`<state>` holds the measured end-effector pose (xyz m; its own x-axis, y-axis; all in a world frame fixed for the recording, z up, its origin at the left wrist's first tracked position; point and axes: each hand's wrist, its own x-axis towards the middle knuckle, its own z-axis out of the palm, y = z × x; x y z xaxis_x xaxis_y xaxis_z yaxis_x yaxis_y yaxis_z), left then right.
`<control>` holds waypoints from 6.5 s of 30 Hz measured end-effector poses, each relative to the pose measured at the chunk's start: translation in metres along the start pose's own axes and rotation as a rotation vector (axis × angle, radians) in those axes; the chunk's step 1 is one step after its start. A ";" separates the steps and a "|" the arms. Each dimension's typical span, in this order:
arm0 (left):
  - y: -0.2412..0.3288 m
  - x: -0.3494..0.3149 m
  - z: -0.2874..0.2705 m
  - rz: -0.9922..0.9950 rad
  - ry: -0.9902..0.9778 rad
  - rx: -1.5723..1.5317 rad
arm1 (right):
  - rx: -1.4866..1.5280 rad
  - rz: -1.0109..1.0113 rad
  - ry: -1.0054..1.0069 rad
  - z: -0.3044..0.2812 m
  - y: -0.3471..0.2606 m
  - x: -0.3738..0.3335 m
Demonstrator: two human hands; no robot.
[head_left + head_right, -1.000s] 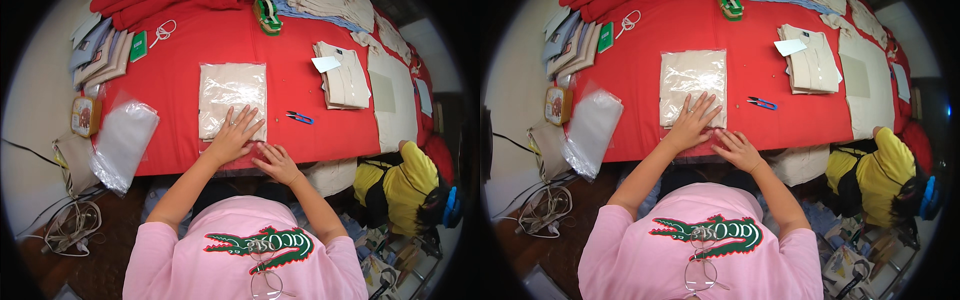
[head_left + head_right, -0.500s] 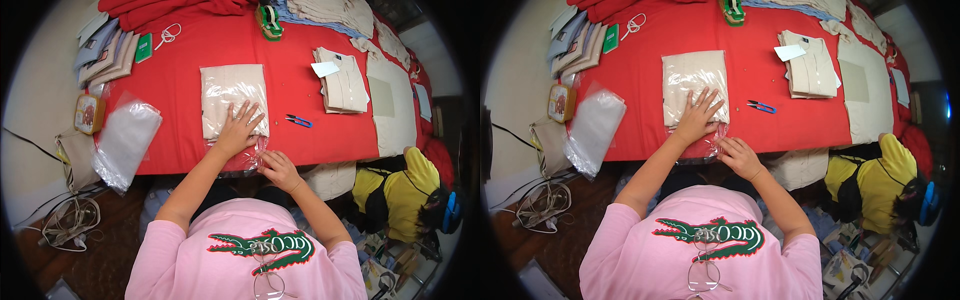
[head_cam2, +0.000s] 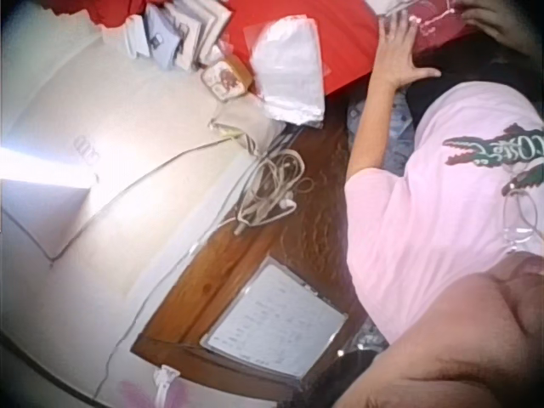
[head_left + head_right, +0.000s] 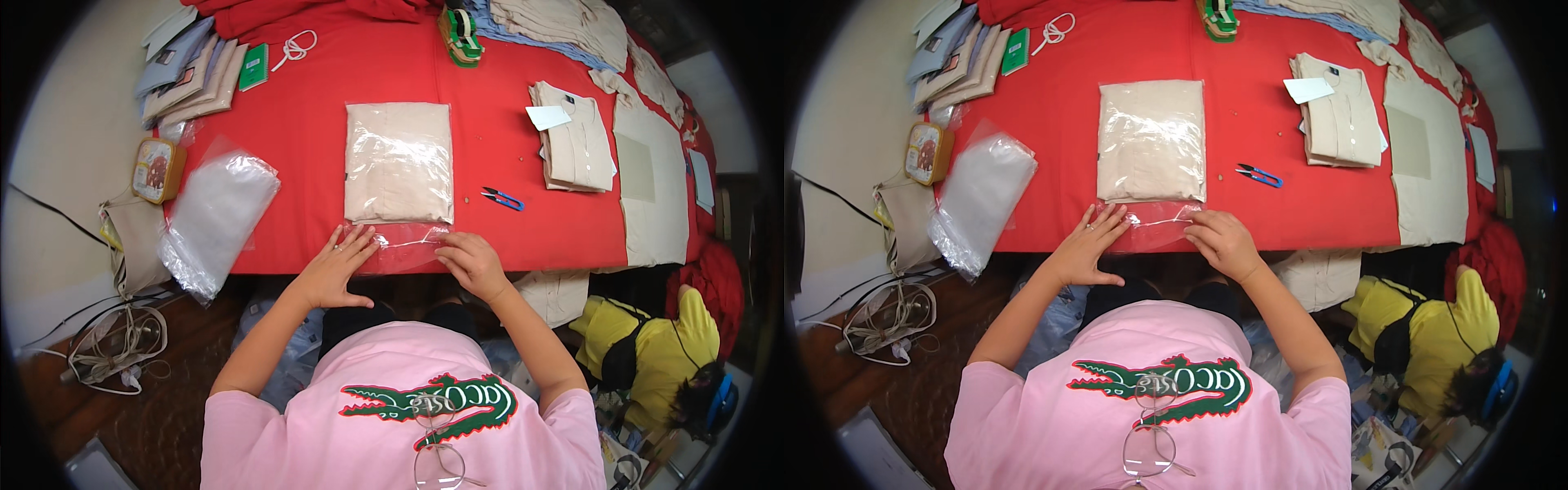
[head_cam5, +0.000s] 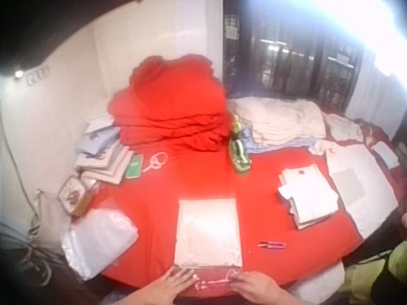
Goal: The person places folded shirts into clear plastic bags, smooths the bags to remove air, and seals them. The person handles both blue and tan shirts, repeating the process for each garment.
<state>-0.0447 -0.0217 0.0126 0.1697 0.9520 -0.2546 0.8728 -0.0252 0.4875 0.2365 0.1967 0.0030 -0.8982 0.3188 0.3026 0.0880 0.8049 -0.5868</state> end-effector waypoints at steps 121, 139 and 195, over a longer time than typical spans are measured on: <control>-0.602 0.102 -0.332 -0.348 1.439 -1.985 | 1.487 1.329 0.519 0.017 -0.033 0.152; -0.169 -0.058 -0.215 -0.093 1.010 -1.848 | 1.665 1.084 0.513 0.031 -0.055 0.114; 0.484 -0.155 0.535 2.343 -0.494 0.675 | -0.295 -0.041 3.425 0.355 -0.566 -0.269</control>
<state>0.5962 -0.3450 -0.1584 0.5679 -0.8189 -0.0830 -0.8230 -0.5667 -0.0395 0.2759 -0.5219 -0.0130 0.7055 -0.5788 -0.4090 0.2393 0.7377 -0.6313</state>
